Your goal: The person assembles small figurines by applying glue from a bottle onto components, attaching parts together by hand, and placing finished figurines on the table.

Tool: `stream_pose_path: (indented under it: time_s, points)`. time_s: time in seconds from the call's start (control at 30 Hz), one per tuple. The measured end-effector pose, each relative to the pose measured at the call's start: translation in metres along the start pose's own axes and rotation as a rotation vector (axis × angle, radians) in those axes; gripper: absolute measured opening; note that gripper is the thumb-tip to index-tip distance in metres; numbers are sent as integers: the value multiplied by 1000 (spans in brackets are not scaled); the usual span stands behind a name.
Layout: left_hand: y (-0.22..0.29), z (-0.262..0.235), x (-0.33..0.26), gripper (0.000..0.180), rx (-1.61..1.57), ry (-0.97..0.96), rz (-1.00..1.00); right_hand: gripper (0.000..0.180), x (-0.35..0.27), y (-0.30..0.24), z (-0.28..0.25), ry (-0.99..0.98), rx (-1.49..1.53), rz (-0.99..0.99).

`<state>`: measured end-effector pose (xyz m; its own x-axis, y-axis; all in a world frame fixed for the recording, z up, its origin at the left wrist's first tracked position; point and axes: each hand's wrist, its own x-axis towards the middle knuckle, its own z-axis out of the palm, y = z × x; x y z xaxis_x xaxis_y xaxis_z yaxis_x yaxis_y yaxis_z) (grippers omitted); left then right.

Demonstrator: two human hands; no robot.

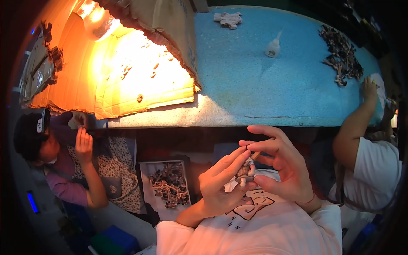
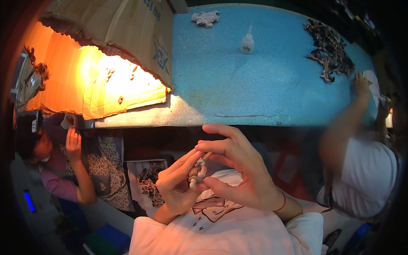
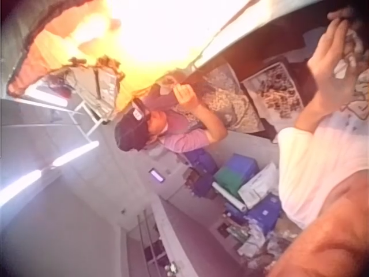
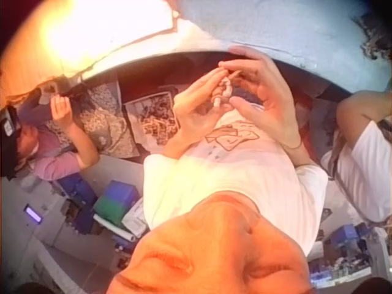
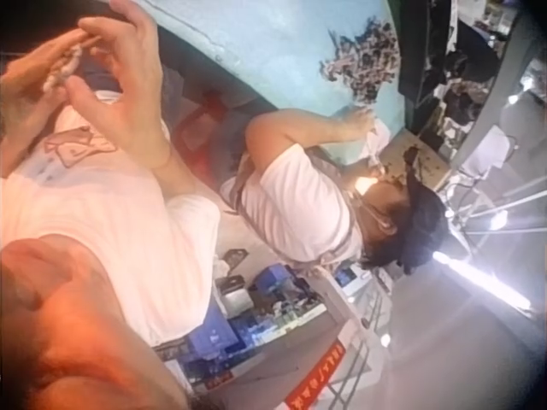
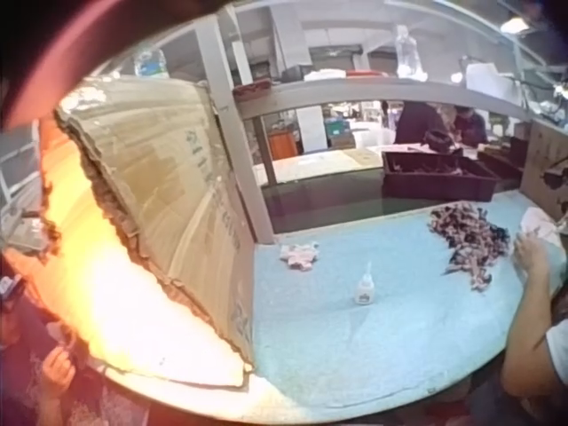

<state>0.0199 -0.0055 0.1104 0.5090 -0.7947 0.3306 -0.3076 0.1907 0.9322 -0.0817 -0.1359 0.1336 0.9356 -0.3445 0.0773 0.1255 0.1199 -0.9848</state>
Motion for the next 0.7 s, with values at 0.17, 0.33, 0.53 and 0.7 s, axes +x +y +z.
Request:
stream_pose_path:
  time_s: [0.17, 0.33, 0.53, 0.7]
  points:
    - [4, -2, 1, 51, 121, -13, 29, 45, 3, 1, 2, -11, 54, 32]
    - [9, -4, 1, 47, 257, 22, 45, 44, 6, 3, 9, 4, 191, 74]
    - [8, -3, 0, 49, 328, 23, 152, 43, 3, 14, 8, -12, 180, -65]
    - [12, 1, 1, 47, 332, 46, 152, 42, 2, 14, 8, 0, 189, -112]
